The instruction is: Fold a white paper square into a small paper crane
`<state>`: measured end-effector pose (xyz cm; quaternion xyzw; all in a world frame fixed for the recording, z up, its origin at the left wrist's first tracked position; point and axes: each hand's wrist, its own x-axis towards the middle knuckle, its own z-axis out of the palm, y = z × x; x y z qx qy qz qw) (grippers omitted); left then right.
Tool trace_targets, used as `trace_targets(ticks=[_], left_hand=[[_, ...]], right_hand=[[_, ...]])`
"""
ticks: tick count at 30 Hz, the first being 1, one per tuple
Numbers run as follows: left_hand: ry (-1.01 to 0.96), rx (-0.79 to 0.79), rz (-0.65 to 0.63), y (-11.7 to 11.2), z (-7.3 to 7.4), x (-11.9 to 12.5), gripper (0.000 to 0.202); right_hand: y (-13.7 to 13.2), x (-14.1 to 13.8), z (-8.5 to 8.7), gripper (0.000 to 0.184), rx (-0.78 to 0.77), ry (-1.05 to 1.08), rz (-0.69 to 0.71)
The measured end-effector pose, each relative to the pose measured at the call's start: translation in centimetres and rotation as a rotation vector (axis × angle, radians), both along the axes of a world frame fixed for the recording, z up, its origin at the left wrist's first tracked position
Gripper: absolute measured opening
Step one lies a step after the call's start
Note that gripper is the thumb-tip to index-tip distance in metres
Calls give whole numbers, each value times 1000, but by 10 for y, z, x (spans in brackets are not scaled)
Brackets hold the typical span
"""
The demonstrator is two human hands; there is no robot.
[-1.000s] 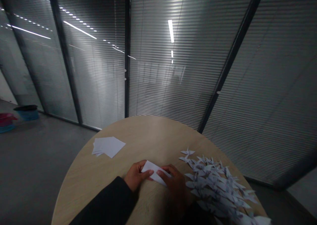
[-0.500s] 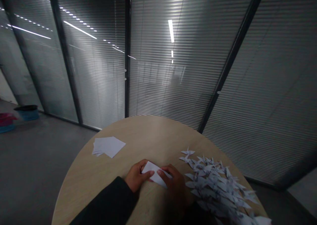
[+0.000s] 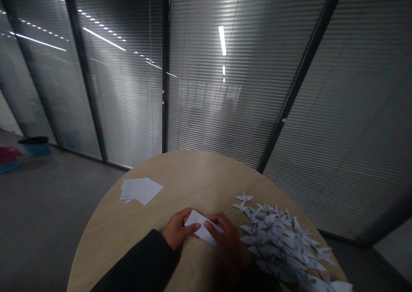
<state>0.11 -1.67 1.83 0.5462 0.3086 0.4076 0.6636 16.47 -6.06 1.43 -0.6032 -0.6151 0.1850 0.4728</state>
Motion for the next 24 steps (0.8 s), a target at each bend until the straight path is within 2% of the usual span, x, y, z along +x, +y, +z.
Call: trace_targets(ticks=[6, 12, 15, 20, 24], left_hand=[[40, 24, 10, 2, -4, 0, 43], [179, 113, 39, 3, -9, -1, 43], [114, 56, 69, 5, -9, 0, 45], [-34, -36, 152, 6, 0, -1, 52], [-86, -74, 232, 6, 2, -2, 44]], right_hand=[[-1, -2, 2, 17, -28, -3, -4], [1, -2, -1, 17, -48, 37, -7], [0, -2, -1, 18, -49, 76, -25], [2, -1, -3, 22, -128, 143, -48], [4, -1, -4, 26, -172, 234, 8]])
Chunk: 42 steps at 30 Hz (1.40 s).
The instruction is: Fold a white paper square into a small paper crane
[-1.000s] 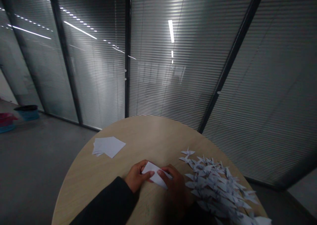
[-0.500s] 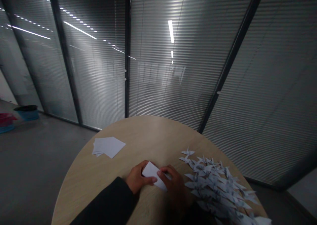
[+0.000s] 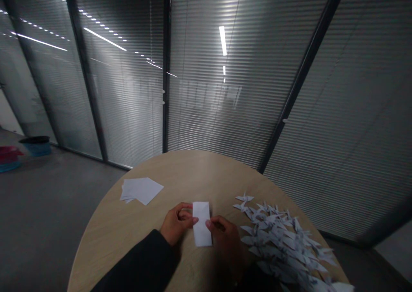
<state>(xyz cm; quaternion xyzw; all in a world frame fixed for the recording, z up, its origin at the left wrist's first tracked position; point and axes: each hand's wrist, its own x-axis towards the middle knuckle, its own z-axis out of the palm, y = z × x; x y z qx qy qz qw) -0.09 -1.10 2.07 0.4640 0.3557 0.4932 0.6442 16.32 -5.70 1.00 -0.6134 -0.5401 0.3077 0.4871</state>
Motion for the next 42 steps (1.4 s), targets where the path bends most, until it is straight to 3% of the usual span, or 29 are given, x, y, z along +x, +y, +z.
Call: trace_targets(ticks=[4, 13, 23, 33, 38, 42], left_hand=[[-2, 9, 1, 0, -3, 1, 34], [-18, -60, -72, 0, 6, -2, 41], [-42, -114, 21, -2, 12, 0, 42], [24, -9, 132, -4, 14, -4, 49], [49, -78, -4, -6, 10, 1, 51], [139, -5, -113, -5, 0, 2, 51]], right_hand=[[1, 1, 0, 25, 4, 8, 5], [1, 2, -2, 23, 0, -18, 34], [0, -1, 1, 24, -43, -2, 62], [-3, -4, 6, 23, -48, -40, 99], [1, 1, -1, 23, -33, 32, 55], [3, 3, -4, 26, -24, 67, 22]])
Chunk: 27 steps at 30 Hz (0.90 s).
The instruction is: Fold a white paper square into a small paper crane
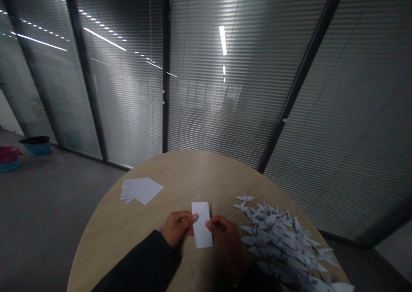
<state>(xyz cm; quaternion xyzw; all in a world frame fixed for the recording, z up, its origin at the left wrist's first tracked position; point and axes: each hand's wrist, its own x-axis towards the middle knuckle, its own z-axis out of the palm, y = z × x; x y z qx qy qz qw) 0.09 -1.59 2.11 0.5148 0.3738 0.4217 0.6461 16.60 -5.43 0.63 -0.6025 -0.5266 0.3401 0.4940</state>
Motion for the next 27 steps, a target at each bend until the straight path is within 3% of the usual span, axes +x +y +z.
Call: trace_targets(ticks=[6, 13, 20, 27], left_hand=[[189, 205, 86, 1, -2, -4, 53], [136, 110, -55, -6, 12, 1, 57], [192, 165, -4, -4, 4, -1, 56], [155, 164, -139, -5, -2, 0, 55]], right_hand=[[-1, -3, 5, 26, -21, 53, 48], [-3, -1, 10, 28, -32, 51, 15], [-4, -2, 11, 29, 3, 33, 18], [-6, -1, 15, 27, -3, 47, -33]])
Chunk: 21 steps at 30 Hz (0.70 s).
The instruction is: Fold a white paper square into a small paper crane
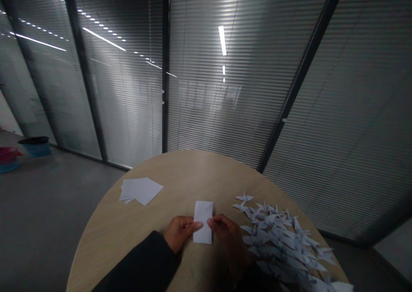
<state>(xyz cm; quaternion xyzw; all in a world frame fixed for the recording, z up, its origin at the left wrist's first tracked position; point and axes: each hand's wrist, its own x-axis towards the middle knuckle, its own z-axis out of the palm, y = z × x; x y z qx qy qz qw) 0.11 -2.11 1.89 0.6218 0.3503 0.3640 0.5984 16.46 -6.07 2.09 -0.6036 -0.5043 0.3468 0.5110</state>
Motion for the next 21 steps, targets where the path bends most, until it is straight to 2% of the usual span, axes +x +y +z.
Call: trace_targets(ticks=[8, 13, 18, 21], left_hand=[[25, 39, -2, -1, 2, -2, 56], [12, -15, -100, -4, -1, 1, 56], [-2, -82, -71, -5, -5, 3, 57], [-20, -69, -92, -6, -3, 4, 56]], right_hand=[[0, 0, 3, 29, -9, 0, -7], [0, 1, 6, 32, -4, 13, -42], [-1, 0, 3, 31, 6, 37, -28], [-1, 1, 4, 31, 15, 32, -51]])
